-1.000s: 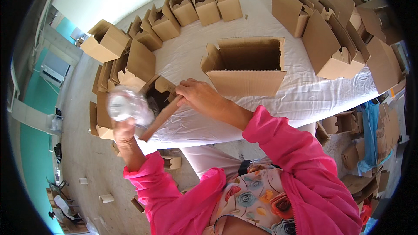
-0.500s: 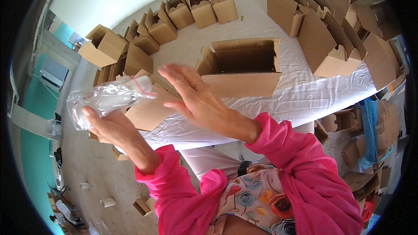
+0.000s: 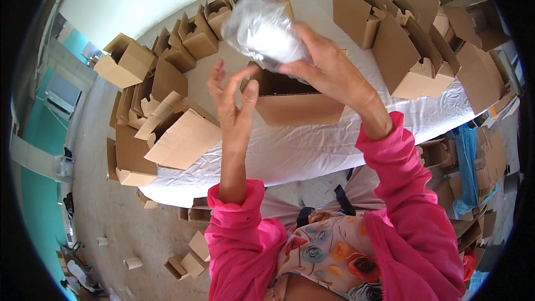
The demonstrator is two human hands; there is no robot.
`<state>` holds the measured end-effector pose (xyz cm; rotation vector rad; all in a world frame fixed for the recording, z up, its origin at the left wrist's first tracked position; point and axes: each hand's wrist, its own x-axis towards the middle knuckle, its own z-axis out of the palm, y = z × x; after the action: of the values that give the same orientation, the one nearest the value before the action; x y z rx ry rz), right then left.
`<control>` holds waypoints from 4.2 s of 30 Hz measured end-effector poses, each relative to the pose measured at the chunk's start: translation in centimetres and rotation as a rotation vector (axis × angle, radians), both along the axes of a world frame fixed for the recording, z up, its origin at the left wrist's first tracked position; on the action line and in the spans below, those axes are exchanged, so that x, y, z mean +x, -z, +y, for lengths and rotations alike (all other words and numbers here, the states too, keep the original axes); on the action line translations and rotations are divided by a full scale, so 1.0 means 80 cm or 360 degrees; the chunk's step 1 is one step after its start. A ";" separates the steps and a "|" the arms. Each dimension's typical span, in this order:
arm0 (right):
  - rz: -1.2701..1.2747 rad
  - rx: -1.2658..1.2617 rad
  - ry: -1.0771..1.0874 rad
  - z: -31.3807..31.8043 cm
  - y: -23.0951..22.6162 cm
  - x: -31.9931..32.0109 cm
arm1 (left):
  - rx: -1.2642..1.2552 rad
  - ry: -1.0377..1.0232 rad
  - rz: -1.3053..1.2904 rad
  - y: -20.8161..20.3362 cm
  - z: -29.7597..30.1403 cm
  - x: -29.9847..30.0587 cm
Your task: The person places white bottles inside plastic bags and then into cardboard boxes on a table by hand, repeating this action for multiple items.
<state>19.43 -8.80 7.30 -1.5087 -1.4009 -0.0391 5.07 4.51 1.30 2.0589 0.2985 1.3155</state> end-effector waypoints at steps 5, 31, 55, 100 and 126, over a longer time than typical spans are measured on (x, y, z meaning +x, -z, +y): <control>-0.0219 -0.1111 -0.0248 0.010 0.048 0.047 | -0.0289 0.0380 0.0542 0.024 -0.001 0.000; 0.0225 0.0120 0.0235 -0.095 0.126 -0.004 | 0.0096 -0.0005 0.0300 0.065 -0.064 -0.049; 0.0339 -0.0540 -0.0150 -0.077 0.129 0.053 | -0.0176 -0.0009 0.0104 0.085 -0.023 0.000; -0.0623 0.0520 0.1866 -0.321 0.135 0.140 | 0.0823 -0.1232 0.1019 0.013 0.085 -0.181; -0.0160 -0.0262 0.0086 -0.055 0.105 -0.032 | 0.0683 -0.1139 0.0069 -0.033 0.325 -0.128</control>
<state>16.84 -13.22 -1.10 -1.7006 -1.4725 -0.0342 -5.15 30.48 3.98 2.4489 0.9027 1.8774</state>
